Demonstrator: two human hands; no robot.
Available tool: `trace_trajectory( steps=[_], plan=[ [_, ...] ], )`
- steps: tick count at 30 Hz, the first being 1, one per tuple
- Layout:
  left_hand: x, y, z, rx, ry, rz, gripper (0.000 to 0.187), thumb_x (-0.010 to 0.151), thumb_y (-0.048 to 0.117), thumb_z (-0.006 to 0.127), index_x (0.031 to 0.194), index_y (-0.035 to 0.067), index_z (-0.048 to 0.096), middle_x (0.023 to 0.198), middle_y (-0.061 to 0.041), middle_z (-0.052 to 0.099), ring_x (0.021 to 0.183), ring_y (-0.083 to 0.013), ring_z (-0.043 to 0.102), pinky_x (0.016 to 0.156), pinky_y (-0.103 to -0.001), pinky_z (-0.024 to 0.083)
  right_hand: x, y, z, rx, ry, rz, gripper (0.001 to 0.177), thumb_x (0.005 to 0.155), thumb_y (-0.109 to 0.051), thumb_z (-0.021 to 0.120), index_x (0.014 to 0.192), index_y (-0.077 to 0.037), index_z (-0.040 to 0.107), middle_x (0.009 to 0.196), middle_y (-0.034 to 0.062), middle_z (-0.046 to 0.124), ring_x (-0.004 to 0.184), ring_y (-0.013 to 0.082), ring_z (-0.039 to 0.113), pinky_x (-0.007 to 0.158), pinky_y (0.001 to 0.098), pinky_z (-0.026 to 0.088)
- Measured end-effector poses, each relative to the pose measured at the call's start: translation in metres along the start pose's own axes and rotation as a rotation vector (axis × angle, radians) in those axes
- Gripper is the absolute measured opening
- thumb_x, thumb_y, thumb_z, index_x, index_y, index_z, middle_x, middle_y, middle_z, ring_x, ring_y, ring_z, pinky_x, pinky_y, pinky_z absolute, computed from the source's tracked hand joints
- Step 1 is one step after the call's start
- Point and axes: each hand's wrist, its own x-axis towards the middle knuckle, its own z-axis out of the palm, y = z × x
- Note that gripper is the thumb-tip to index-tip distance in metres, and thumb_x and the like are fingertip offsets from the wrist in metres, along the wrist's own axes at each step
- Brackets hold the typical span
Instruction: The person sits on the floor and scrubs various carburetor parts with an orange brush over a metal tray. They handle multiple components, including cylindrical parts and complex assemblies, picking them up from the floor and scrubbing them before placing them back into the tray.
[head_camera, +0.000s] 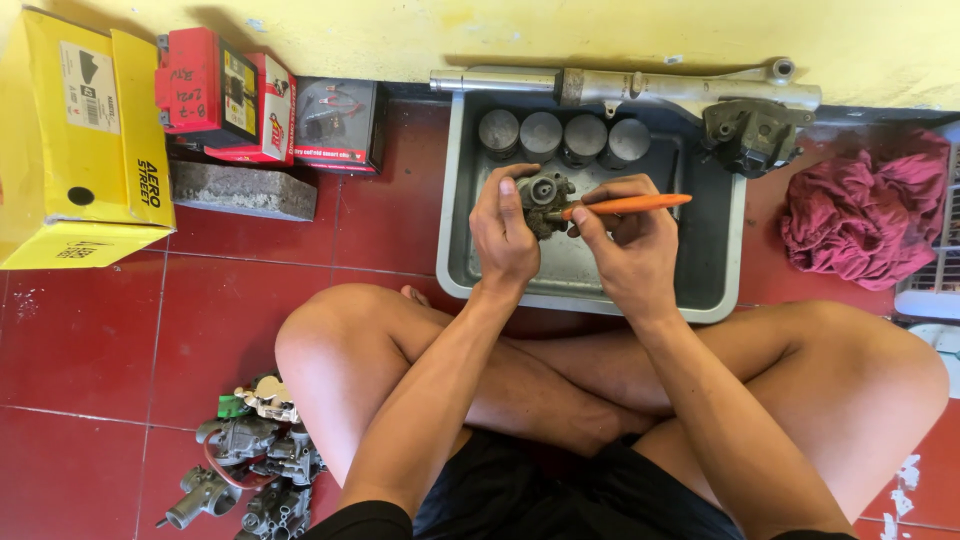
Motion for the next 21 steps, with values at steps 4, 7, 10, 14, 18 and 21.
trace_trajectory(
  steps=[4,7,10,14,18,21],
  plan=[
    [0.000,-0.005,0.001,0.043,0.016,0.001,0.046,0.112,0.033,0.028,0.113,0.014,0.070,0.106,-0.010,0.074,0.105,-0.0329,0.071,0.100,-0.044,0.052,-0.001,0.000,0.004,-0.090,-0.001,-0.082,0.012,0.096,0.010,0.072,0.102,0.013,0.062,0.098,0.0191,0.052,0.083,0.0345,0.073,0.067,0.0396,0.065],
    [-0.002,-0.009,0.002,-0.007,0.005,-0.035,0.049,0.112,0.034,0.027,0.109,0.014,0.072,0.104,-0.009,0.075,0.106,-0.0287,0.071,0.102,-0.040,0.050,0.002,0.009,0.001,0.025,0.040,0.061,0.014,0.096,0.008,0.072,0.104,0.012,0.062,0.095,0.0185,0.054,0.084,0.0335,0.074,0.067,0.0388,0.065],
    [-0.006,-0.013,0.004,-0.140,0.024,-0.076,0.053,0.113,0.031,0.023,0.109,0.011,0.072,0.105,-0.012,0.075,0.108,-0.0274,0.070,0.104,-0.040,0.049,0.007,0.022,-0.007,0.078,0.017,0.179,0.014,0.095,0.003,0.074,0.104,0.010,0.065,0.091,0.0172,0.062,0.080,0.0290,0.076,0.069,0.0376,0.068],
    [-0.007,-0.014,0.003,-0.194,0.030,-0.071,0.056,0.114,0.032,0.022,0.109,0.009,0.072,0.106,-0.013,0.075,0.109,-0.0271,0.069,0.105,-0.040,0.049,0.006,0.017,-0.006,0.076,0.018,0.184,0.015,0.094,0.003,0.076,0.103,0.009,0.066,0.086,0.0184,0.065,0.078,0.0274,0.076,0.070,0.0373,0.067],
    [-0.004,-0.008,0.003,-0.161,0.029,-0.073,0.056,0.115,0.033,0.021,0.110,0.009,0.072,0.106,-0.014,0.074,0.109,-0.0292,0.069,0.106,-0.041,0.048,0.010,0.007,-0.006,-0.010,-0.003,0.129,0.015,0.096,0.003,0.077,0.102,0.009,0.065,0.086,0.0198,0.066,0.076,0.0250,0.074,0.068,0.0354,0.065],
    [-0.003,-0.001,0.002,-0.109,0.028,-0.070,0.054,0.114,0.031,0.023,0.108,0.010,0.073,0.106,-0.012,0.075,0.109,-0.0274,0.070,0.106,-0.040,0.048,0.010,-0.001,-0.002,0.004,0.013,0.134,0.014,0.095,0.005,0.077,0.102,0.009,0.065,0.086,0.0212,0.066,0.077,0.0268,0.074,0.069,0.0369,0.065]
  ],
)
